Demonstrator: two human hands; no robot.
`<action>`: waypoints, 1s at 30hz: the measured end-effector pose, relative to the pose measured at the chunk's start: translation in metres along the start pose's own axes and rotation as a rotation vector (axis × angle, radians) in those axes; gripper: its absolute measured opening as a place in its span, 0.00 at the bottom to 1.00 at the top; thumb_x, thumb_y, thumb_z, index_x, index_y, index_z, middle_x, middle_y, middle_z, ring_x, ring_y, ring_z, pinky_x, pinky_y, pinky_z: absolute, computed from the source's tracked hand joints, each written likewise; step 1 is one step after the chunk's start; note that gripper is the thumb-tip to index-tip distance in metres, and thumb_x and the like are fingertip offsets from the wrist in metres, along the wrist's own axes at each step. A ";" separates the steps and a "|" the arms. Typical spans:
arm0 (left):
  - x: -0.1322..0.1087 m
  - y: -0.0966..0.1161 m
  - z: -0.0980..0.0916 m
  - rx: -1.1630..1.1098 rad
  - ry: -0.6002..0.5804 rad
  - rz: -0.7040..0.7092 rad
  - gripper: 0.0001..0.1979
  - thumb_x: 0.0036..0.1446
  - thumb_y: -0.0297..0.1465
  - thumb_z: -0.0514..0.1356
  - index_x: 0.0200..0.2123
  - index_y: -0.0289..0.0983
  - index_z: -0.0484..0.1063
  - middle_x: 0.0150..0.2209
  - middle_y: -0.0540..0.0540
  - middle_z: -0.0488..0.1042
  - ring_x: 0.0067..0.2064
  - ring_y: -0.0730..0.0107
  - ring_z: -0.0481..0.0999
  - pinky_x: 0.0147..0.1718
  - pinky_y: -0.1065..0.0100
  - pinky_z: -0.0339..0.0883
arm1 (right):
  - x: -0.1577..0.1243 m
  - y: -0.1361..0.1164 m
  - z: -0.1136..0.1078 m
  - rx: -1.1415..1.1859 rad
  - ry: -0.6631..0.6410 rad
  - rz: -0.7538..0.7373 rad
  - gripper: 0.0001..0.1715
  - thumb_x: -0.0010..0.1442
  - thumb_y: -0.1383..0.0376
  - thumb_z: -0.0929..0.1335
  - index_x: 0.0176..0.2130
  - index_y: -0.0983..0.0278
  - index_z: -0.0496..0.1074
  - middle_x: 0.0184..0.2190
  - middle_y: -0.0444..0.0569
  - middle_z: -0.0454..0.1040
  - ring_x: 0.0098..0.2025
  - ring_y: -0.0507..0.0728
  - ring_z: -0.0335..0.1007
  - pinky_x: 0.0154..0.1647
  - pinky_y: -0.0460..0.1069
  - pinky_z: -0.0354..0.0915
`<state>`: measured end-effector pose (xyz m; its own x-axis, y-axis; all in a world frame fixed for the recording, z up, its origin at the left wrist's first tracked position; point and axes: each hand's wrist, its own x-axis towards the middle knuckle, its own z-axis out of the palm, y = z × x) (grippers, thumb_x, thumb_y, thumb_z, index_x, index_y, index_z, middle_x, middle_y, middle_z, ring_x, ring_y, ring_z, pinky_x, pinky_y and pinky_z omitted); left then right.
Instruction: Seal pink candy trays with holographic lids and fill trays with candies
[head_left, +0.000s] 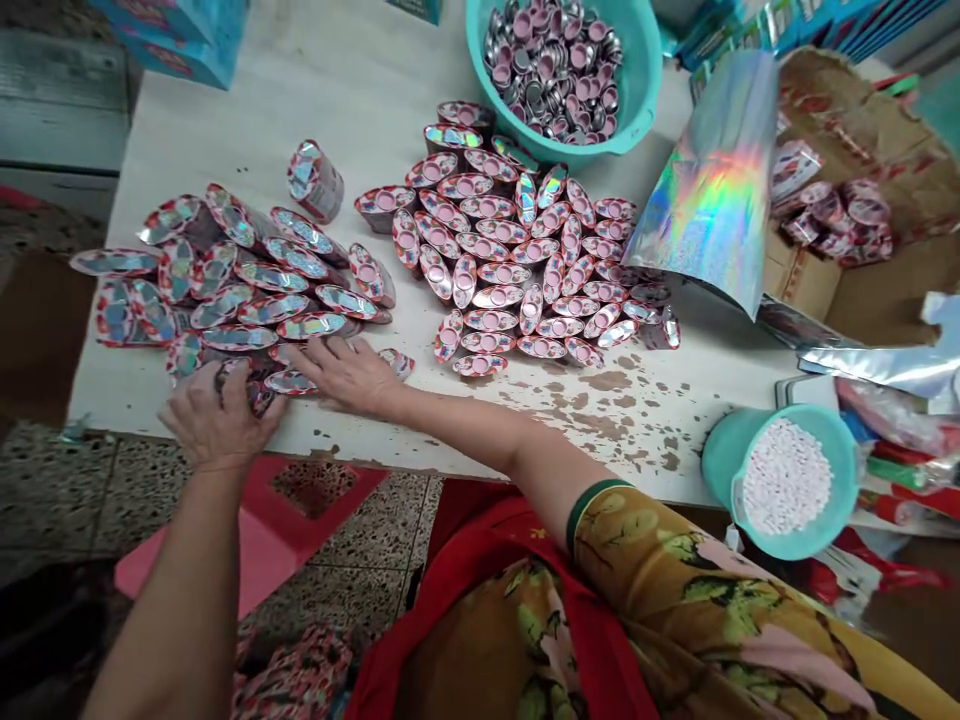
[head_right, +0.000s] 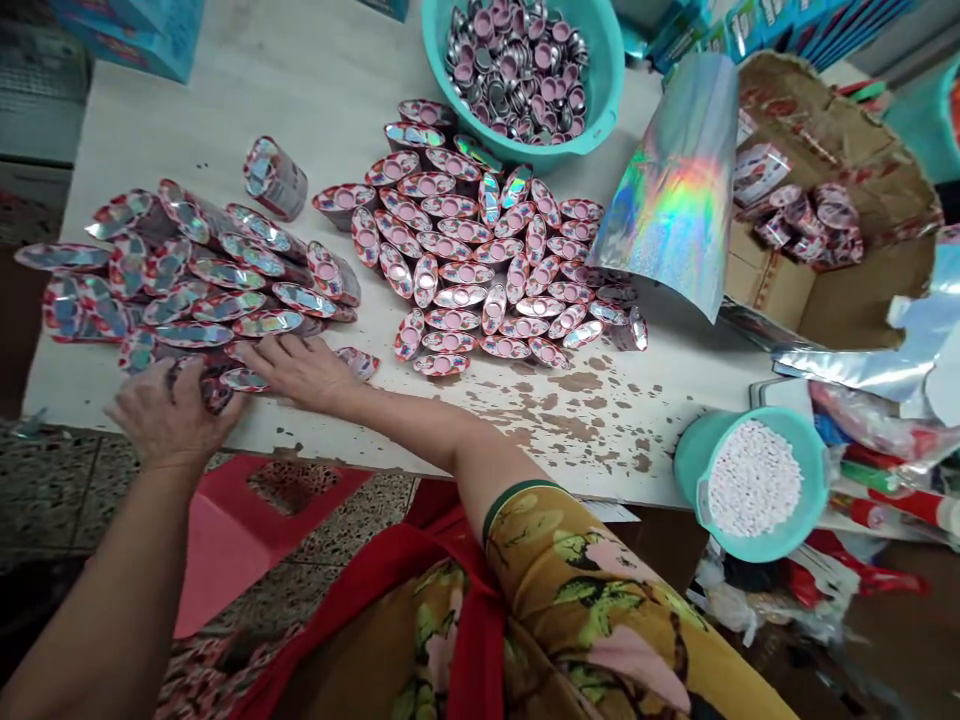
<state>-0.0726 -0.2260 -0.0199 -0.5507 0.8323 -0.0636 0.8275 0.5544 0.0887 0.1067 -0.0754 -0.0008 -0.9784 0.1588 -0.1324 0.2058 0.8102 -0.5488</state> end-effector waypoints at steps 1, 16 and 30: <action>0.000 0.003 -0.001 0.005 0.003 0.001 0.33 0.62 0.59 0.49 0.68 0.64 0.50 0.76 0.57 0.51 0.74 0.48 0.54 0.67 0.43 0.49 | -0.010 -0.001 0.003 -0.052 0.046 0.050 0.40 0.69 0.67 0.62 0.74 0.66 0.45 0.71 0.63 0.57 0.67 0.71 0.55 0.63 0.64 0.60; -0.040 0.043 -0.004 -0.112 0.378 0.102 0.46 0.56 0.44 0.62 0.73 0.62 0.42 0.72 0.46 0.58 0.69 0.35 0.62 0.62 0.31 0.58 | -0.120 0.039 0.017 -0.120 0.481 -0.066 0.23 0.73 0.68 0.59 0.63 0.58 0.66 0.61 0.50 0.72 0.63 0.57 0.64 0.62 0.53 0.63; -0.047 0.521 0.039 -0.107 -0.202 0.888 0.15 0.70 0.26 0.49 0.47 0.33 0.76 0.55 0.29 0.76 0.57 0.47 0.74 0.54 0.47 0.68 | -0.450 0.242 -0.035 0.170 0.586 1.187 0.33 0.60 0.54 0.68 0.60 0.67 0.67 0.54 0.65 0.75 0.53 0.73 0.72 0.52 0.65 0.70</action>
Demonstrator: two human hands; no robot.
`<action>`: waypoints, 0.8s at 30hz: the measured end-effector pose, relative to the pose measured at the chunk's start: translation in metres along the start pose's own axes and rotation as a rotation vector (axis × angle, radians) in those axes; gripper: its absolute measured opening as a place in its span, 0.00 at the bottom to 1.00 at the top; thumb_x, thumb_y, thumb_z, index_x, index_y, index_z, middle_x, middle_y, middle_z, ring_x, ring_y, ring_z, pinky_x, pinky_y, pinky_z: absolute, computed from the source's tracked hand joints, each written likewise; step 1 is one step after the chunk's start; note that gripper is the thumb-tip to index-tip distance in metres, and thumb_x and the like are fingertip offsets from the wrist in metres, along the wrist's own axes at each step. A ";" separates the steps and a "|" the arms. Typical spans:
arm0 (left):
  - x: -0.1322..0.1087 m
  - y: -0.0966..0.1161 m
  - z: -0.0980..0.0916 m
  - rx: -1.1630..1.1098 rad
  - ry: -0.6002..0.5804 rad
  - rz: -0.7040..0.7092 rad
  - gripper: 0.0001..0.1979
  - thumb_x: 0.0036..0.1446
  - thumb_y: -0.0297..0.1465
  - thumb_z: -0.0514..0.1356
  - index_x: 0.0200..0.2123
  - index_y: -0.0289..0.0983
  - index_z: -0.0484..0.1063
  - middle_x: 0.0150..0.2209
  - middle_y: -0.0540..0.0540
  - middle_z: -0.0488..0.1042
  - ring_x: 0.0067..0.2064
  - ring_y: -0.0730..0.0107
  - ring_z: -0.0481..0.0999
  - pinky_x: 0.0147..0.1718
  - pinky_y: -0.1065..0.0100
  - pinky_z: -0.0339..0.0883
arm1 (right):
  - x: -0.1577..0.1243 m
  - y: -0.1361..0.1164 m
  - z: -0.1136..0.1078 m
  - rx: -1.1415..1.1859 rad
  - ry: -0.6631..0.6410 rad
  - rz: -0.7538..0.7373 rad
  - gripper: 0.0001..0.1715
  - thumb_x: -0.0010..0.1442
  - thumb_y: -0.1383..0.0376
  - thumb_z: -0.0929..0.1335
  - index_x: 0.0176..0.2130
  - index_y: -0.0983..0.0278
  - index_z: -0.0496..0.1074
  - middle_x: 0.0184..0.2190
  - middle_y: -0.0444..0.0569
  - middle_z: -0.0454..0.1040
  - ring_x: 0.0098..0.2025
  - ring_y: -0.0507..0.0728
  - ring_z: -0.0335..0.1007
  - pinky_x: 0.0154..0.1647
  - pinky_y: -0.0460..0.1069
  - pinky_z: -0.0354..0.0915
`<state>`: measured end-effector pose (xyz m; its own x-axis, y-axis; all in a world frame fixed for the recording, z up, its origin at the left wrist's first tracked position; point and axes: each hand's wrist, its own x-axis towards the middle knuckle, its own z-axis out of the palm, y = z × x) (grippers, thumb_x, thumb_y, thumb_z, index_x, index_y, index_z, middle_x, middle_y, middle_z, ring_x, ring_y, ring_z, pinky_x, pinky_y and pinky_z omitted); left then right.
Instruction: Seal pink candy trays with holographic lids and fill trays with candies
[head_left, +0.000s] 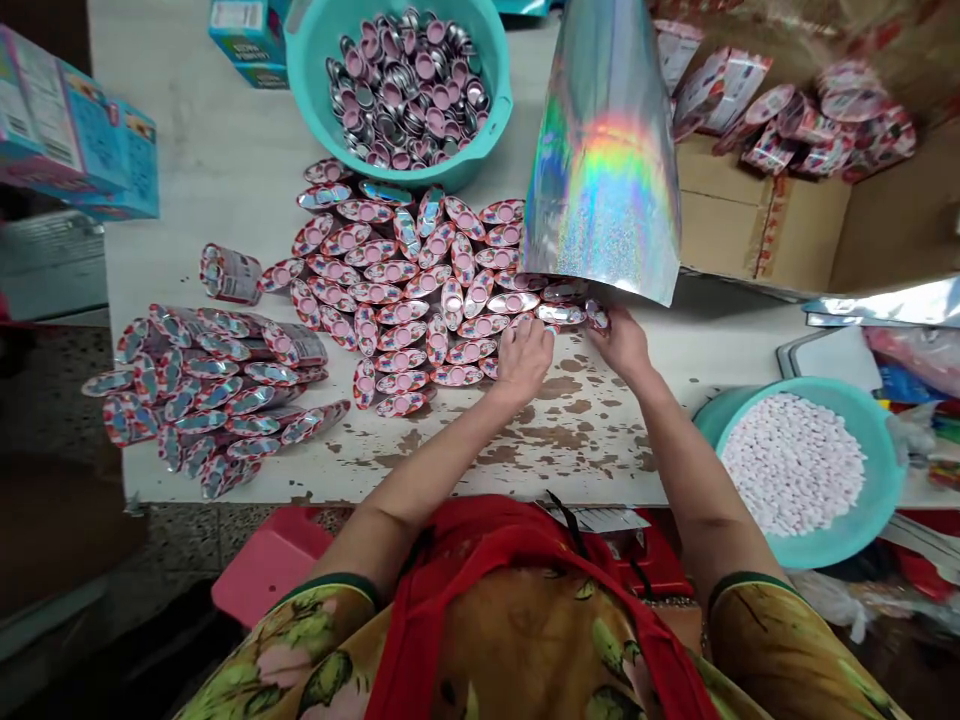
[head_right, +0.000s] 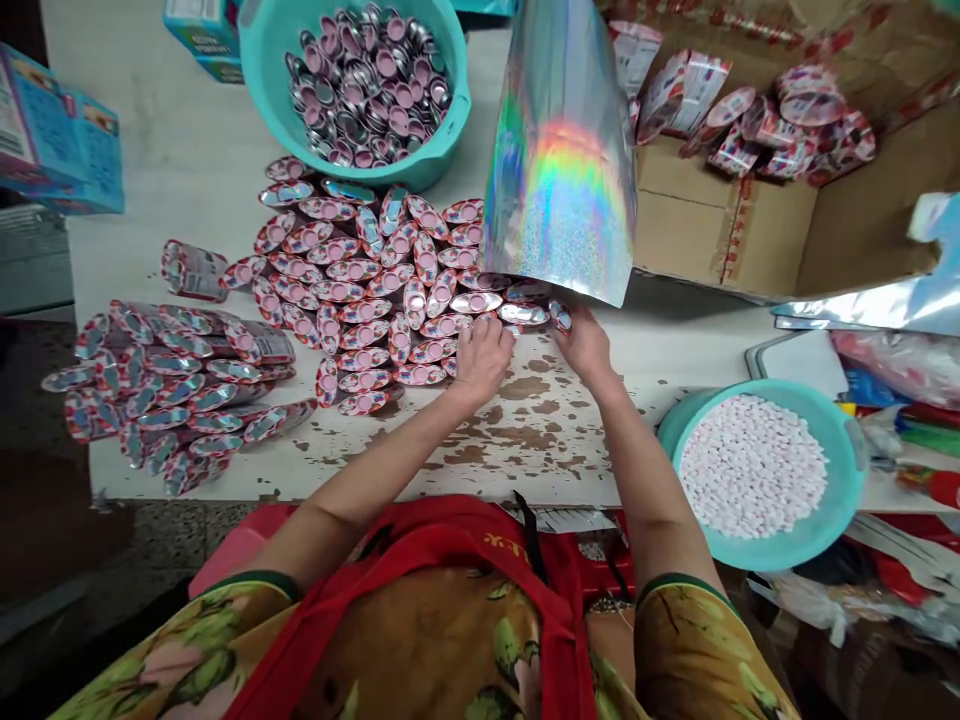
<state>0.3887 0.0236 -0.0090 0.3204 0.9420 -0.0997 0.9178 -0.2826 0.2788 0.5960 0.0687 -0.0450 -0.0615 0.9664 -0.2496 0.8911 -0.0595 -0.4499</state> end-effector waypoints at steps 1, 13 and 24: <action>0.002 -0.003 0.002 -0.006 -0.021 0.059 0.16 0.70 0.25 0.48 0.48 0.34 0.76 0.58 0.31 0.75 0.59 0.48 0.73 0.56 0.46 0.67 | 0.002 0.005 0.001 -0.012 -0.011 -0.039 0.31 0.62 0.54 0.67 0.60 0.67 0.68 0.53 0.65 0.75 0.53 0.73 0.72 0.52 0.65 0.70; 0.008 -0.008 0.023 -0.083 -0.019 0.248 0.25 0.68 0.30 0.52 0.67 0.41 0.59 0.72 0.38 0.60 0.77 0.51 0.47 0.71 0.28 0.39 | 0.036 0.045 0.001 0.065 -0.061 -0.451 0.39 0.63 0.44 0.68 0.62 0.65 0.66 0.62 0.61 0.67 0.67 0.73 0.58 0.67 0.70 0.60; 0.006 0.000 0.019 -0.028 -0.013 0.206 0.30 0.68 0.23 0.49 0.72 0.39 0.54 0.70 0.34 0.61 0.73 0.47 0.57 0.71 0.33 0.43 | 0.046 0.031 0.016 0.149 -0.025 -0.507 0.45 0.60 0.44 0.69 0.67 0.64 0.61 0.60 0.60 0.69 0.63 0.72 0.66 0.62 0.68 0.67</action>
<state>0.3949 0.0262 -0.0277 0.5037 0.8624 -0.0496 0.8257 -0.4638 0.3211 0.6131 0.1073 -0.0844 -0.4808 0.8768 0.0113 0.6733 0.3774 -0.6358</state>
